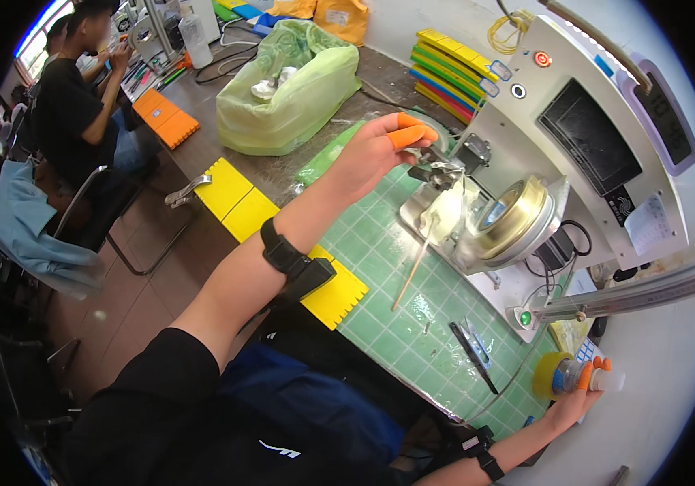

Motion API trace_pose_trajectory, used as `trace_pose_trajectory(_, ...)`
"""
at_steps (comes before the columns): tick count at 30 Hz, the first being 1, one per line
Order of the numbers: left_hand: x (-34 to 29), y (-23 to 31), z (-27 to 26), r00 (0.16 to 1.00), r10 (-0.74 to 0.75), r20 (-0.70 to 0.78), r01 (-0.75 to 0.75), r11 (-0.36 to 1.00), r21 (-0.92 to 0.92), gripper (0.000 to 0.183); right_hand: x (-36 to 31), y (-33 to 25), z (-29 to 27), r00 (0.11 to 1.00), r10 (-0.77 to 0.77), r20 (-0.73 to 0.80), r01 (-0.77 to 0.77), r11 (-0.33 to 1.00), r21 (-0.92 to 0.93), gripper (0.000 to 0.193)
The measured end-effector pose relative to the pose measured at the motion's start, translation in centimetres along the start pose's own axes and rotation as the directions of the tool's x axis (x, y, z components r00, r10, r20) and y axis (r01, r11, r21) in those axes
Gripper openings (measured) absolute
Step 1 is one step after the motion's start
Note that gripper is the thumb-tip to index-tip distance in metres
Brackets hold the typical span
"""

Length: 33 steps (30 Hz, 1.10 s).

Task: Manually assembling and gluing small components at a workbench with a machine fixture.

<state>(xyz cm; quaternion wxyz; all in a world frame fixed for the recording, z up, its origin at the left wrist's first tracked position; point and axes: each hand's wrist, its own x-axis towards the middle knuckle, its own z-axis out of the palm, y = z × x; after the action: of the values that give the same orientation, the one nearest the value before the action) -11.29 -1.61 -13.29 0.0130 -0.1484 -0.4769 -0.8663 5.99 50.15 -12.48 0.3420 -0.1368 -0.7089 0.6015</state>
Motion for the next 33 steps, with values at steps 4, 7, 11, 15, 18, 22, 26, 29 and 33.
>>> trace_pose_trajectory(4, -0.3, 0.1, -0.3, 1.000, -0.003, -0.014, 0.003, 1.000, 0.001, 0.017, 0.0, 0.4, -0.1, 1.000, -0.007, 0.030, 0.007, 1.000, -0.007, 0.044)
trace_pose_trajectory(7, -0.4, 0.1, -0.1, 1.000, -0.008, -0.016, 0.008, 1.000, 0.025, 0.017, 0.0, 0.6, -0.2, 1.000, -0.010, 0.017, 0.010, 1.000, 0.002, 0.046)
trace_pose_trajectory(11, -0.4, 0.1, -0.1, 1.000, -0.012, -0.028, 0.013, 0.999, 0.034, 0.017, 0.5, 1.2, -0.7, 0.999, -0.022, 0.032, 0.022, 1.000, 0.023, 0.046)
trace_pose_trajectory(15, -0.1, -0.2, 0.5, 0.999, -0.006, -0.032, 0.007, 1.000, 0.023, 0.018, 0.6, 0.7, -1.4, 0.998, -0.052, 0.036, 0.051, 0.998, 0.026, 0.046)
trace_pose_trajectory(18, 0.0, -0.1, 0.5, 1.000, 0.028, -0.001, -0.028, 0.998, 0.061, 0.020, 1.3, 2.1, -2.3, 0.999, -0.037, -0.017, 0.038, 0.999, 0.034, 0.047)
trace_pose_trajectory(22, -0.2, -0.4, -1.2, 0.998, 0.046, 0.034, -0.047, 0.998, 0.038, 0.023, 1.1, 3.3, -1.1, 1.000, -0.028, 0.003, 0.028, 0.999, 0.019, 0.049)
trace_pose_trajectory(26, -0.5, -0.5, -1.5, 0.993, 0.060, 0.097, -0.058, 0.998, -0.027, 0.022, -1.3, -0.6, 0.4, 0.999, -0.037, -0.003, 0.037, 0.998, -0.058, 0.048)
trace_pose_trajectory(29, -0.7, -0.6, -1.5, 0.999, 0.032, 0.033, -0.032, 0.999, -0.004, 0.022, -1.2, -1.5, -0.1, 1.000, -0.005, 0.024, 0.009, 0.987, -0.159, 0.048)
trace_pose_trajectory(33, -0.8, -0.6, -1.1, 0.999, 0.017, -0.039, -0.018, 1.000, -0.016, 0.021, -1.5, -5.2, -2.1, 0.969, -0.229, -0.096, 0.202, 0.952, -0.229, 0.048)
